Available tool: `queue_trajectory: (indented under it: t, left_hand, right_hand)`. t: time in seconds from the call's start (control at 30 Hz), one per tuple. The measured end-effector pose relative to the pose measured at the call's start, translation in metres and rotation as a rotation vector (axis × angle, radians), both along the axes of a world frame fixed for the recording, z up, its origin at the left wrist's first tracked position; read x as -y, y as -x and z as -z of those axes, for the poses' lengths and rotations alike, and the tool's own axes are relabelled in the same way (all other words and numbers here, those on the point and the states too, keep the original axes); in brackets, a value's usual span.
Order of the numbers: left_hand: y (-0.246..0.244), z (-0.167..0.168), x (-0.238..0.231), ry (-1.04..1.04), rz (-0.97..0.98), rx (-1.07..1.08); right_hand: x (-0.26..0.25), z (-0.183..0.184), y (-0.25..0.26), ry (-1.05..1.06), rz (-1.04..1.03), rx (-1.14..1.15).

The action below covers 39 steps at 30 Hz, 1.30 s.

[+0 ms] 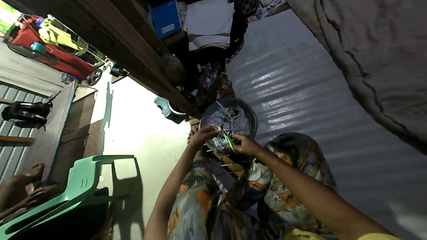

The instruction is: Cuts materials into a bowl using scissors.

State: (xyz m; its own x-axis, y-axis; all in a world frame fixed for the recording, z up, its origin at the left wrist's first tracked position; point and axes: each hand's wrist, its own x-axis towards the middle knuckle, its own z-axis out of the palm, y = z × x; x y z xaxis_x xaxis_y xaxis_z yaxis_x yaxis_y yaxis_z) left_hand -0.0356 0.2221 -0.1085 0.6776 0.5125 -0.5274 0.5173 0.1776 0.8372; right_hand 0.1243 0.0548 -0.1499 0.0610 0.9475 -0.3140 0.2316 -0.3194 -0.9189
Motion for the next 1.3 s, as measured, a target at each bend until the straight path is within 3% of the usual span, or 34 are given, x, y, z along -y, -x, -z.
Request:
queue_trajectory:
  t: [1.3]
  left_hand:
    - [0.0013, 0.0032, -0.0014, -0.026, -0.041, -0.006]
  right_hand:
    - [0.0010, 0.0024, 0.0018, -0.043, -0.018, 0.047]
